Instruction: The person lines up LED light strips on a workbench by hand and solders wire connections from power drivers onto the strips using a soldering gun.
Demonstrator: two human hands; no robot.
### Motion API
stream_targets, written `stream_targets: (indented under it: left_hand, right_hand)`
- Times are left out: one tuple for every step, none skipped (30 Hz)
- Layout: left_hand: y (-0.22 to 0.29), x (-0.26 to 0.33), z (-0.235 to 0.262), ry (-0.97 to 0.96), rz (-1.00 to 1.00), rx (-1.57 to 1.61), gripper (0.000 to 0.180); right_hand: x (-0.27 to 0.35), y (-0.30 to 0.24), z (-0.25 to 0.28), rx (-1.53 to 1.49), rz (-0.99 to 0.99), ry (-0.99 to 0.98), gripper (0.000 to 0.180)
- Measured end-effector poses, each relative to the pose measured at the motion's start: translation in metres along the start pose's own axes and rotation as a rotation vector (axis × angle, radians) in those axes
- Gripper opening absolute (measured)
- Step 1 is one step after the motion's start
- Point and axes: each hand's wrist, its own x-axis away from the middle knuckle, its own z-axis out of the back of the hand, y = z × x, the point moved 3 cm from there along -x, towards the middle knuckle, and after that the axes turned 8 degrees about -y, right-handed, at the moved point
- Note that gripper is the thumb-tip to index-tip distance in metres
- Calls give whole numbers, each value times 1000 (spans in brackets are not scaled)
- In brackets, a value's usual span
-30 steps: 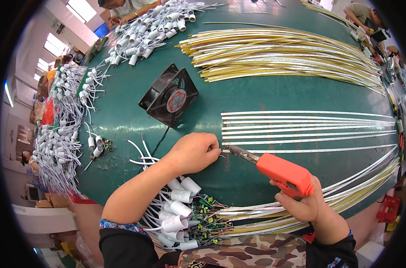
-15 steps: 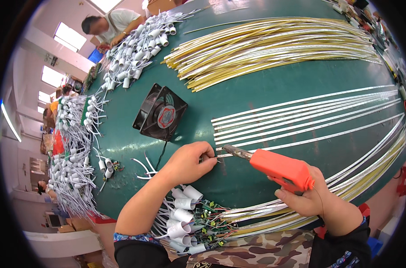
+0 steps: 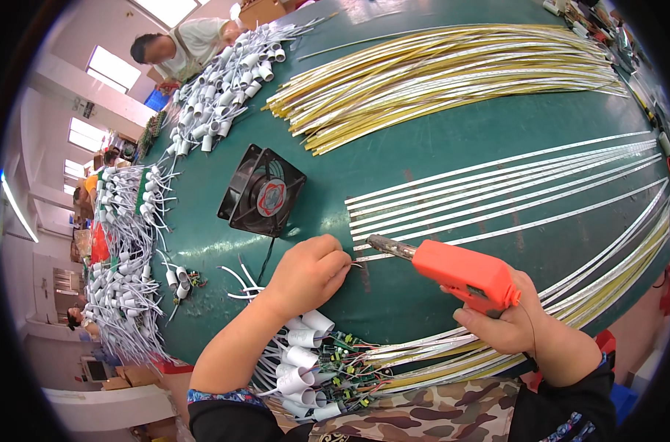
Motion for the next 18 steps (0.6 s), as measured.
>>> stream_targets:
  left_hand:
    - [0, 0, 1, 53, -79, -20, 15]
    - [0, 1, 2, 107, -159, -41, 15]
    - [-1, 2, 0, 110, -155, -40, 15]
    - [-1, 2, -1, 135, -167, -47, 16]
    - [-1, 3, -2, 159, -178, -54, 16]
    - [-2, 4, -3, 162, -176, -53, 16]
    - [-2, 4, -4, 158, -180, -68, 16]
    - [-3, 5, -5, 154, -184, -82, 17]
    - [-3, 5, -6, 158, -179, -81, 17]
    - [-4, 6, -7, 163, -179, -100, 19]
    - [-4, 7, -7, 168, -179, -119, 21]
    - [-5, 6, -7, 171, -176, -117, 21]
    - [-4, 6, -7, 172, -200, -140, 23]
    - [-4, 6, -7, 174, -223, -162, 24]
    - [-4, 5, -6, 176, -221, -160, 24]
    - [-4, 5, -6, 173, -229, -165, 24]
    - [-4, 5, -6, 170, -237, -169, 24]
    - [-4, 5, -6, 172, -234, -167, 24]
  right_hand:
    - [-1, -2, 1, -13, -59, -31, 55]
    - [-1, -2, 0, -26, -118, -61, 54]
    - [-1, -1, 0, -25, -117, -66, 54]
    - [-1, -1, 0, -19, -100, -52, 53]
    - [-1, 0, 0, -13, -83, -39, 52]
    - [-1, 1, -2, -11, -83, -42, 52]
    - [-1, 3, -3, -17, -78, -21, 51]
    - [0, 3, -3, -24, -73, 0, 50]
    - [0, 3, -3, -22, -72, -5, 50]
    - [1, 4, -3, -44, -98, -14, 50]
    - [1, 5, -4, -66, -123, -24, 50]
    - [1, 6, -4, -64, -124, -28, 50]
    - [0, 6, -5, -52, -108, -24, 49]
    - [0, 6, -5, -40, -92, -20, 49]
    - [-1, 6, -6, -38, -94, -24, 49]
    - [-1, 6, -6, -38, -93, -26, 49]
    - [-2, 6, -7, -38, -93, -29, 49]
    - [-3, 6, -8, -37, -94, -33, 49]
